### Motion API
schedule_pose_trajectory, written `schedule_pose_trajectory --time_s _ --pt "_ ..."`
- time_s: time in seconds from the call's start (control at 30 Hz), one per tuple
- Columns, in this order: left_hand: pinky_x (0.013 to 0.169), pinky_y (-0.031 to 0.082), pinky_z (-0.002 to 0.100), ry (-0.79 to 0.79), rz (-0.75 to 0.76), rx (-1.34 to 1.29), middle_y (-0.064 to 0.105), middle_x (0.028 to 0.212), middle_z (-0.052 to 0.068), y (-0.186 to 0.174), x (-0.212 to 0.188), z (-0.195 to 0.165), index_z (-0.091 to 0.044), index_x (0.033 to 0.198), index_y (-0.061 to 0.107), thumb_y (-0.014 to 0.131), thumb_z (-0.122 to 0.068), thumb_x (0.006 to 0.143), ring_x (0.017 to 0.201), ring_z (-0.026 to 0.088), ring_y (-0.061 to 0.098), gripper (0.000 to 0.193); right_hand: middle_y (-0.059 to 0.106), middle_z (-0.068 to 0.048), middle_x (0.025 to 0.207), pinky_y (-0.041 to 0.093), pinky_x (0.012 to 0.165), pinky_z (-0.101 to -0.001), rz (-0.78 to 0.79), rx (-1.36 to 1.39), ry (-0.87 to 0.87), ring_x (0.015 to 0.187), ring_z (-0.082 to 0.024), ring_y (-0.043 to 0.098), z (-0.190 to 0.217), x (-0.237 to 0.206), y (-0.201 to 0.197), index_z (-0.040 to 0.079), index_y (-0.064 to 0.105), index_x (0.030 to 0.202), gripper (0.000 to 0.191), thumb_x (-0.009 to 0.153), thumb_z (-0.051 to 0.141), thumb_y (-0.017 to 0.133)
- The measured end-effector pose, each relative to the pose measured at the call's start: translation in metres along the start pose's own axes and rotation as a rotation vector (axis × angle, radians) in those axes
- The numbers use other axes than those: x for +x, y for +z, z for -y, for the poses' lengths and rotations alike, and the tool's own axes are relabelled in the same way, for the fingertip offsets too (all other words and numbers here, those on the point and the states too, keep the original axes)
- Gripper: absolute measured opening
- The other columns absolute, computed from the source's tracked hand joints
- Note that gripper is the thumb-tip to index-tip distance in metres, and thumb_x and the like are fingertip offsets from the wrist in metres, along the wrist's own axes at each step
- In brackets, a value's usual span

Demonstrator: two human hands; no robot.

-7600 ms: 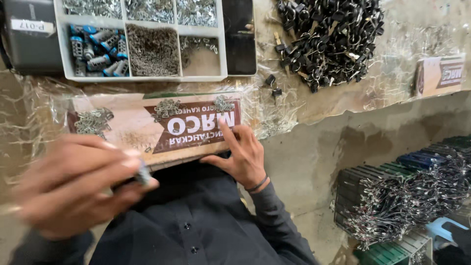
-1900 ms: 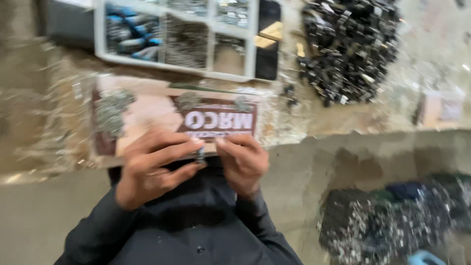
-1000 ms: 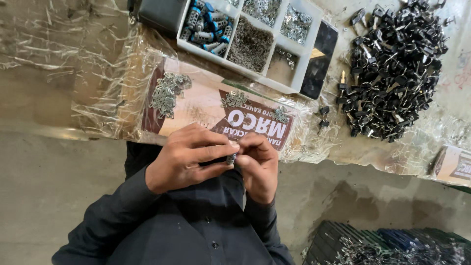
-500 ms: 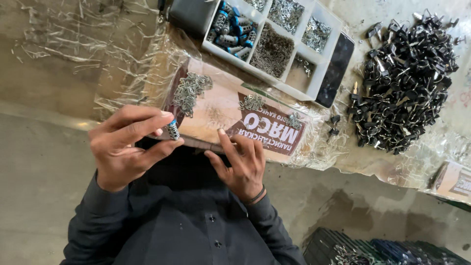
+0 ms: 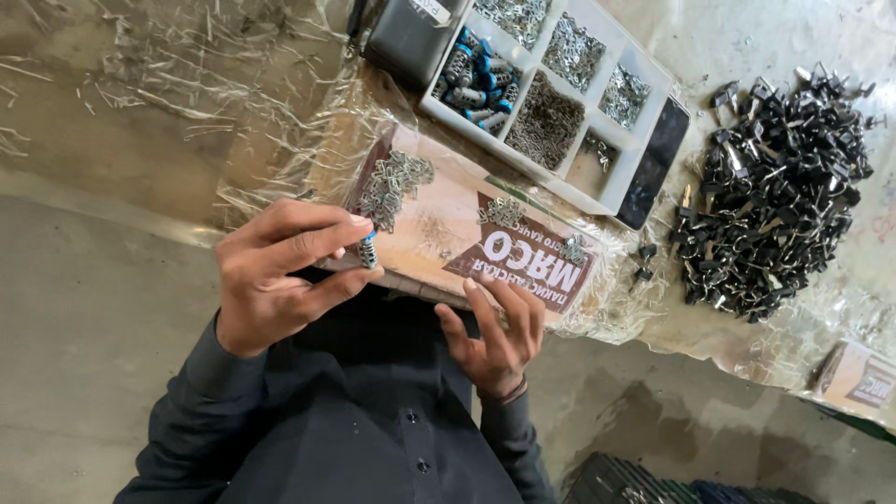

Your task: The person sits at a workbench assembling small metal components by hand, fitting pieces of each component together and placing finished ones into a compartmented plastic tray. Piles of unassembled black and blue metal parts surround the tray on the table.

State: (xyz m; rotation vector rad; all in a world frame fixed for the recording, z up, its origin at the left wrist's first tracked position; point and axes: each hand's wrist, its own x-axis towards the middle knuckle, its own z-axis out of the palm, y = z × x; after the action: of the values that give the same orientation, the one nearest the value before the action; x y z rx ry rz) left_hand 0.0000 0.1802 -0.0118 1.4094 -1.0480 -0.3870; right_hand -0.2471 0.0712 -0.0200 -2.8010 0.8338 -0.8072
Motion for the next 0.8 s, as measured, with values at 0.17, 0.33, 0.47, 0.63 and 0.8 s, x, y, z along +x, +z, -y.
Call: schedule_pose_trajectory --time_s 0.17,0.33,0.47,0.63,0.8 --pt "0.074 0.058 0.024 -0.017 0.014 -0.041 0.070 0.116 0.005 0.002 0.001 0.002 -0.008 0.123 0.073 0.091 0.000 0.080 0.087 0.012 0.066 0.047 0.064 -0.012 0.132 0.044 0.112 -0.0503 0.090 -0.027 0.009 0.125 -0.033 0.061 0.004 0.007 0.009 0.003 0.070 0.123 0.053 0.088 0.041 0.083" --pt "0.075 0.058 0.024 0.012 0.040 -0.017 0.071 0.117 0.006 0.001 0.002 0.000 -0.008 0.123 0.073 0.091 -0.002 0.080 0.088 0.012 0.067 0.047 0.063 -0.016 0.139 0.040 0.120 -0.0511 0.095 0.032 0.068 0.134 -0.034 0.059 0.004 0.014 0.014 0.000 0.066 0.128 0.058 0.092 0.043 0.079" --pt "0.075 0.058 0.025 0.029 0.026 -0.016 0.071 0.116 0.006 0.000 0.004 0.000 -0.008 0.122 0.073 0.091 -0.004 0.079 0.090 0.013 0.067 0.048 0.065 -0.010 0.134 0.042 0.121 -0.0480 0.065 0.108 -0.030 0.130 -0.028 0.063 0.016 0.009 0.014 0.005 0.068 0.123 0.047 0.096 0.043 0.079" --pt "0.077 0.059 0.026 0.031 0.031 -0.014 0.071 0.116 0.006 0.002 0.003 0.000 -0.008 0.122 0.073 0.091 -0.003 0.080 0.092 0.013 0.068 0.046 0.064 -0.015 0.138 0.039 0.119 -0.0483 0.137 0.034 -0.056 0.133 -0.031 0.061 0.013 0.014 0.018 0.002 0.068 0.126 0.053 0.095 0.045 0.077" --pt "0.078 0.060 0.026 0.017 0.029 -0.031 0.070 0.115 0.006 0.002 0.001 -0.002 -0.008 0.120 0.074 0.090 -0.002 0.081 0.090 0.012 0.068 0.044 0.064 -0.017 0.140 0.037 0.121 -0.0502 0.117 -0.026 0.037 0.136 -0.034 0.058 0.002 0.026 0.015 0.000 0.065 0.131 0.059 0.094 0.045 0.074"
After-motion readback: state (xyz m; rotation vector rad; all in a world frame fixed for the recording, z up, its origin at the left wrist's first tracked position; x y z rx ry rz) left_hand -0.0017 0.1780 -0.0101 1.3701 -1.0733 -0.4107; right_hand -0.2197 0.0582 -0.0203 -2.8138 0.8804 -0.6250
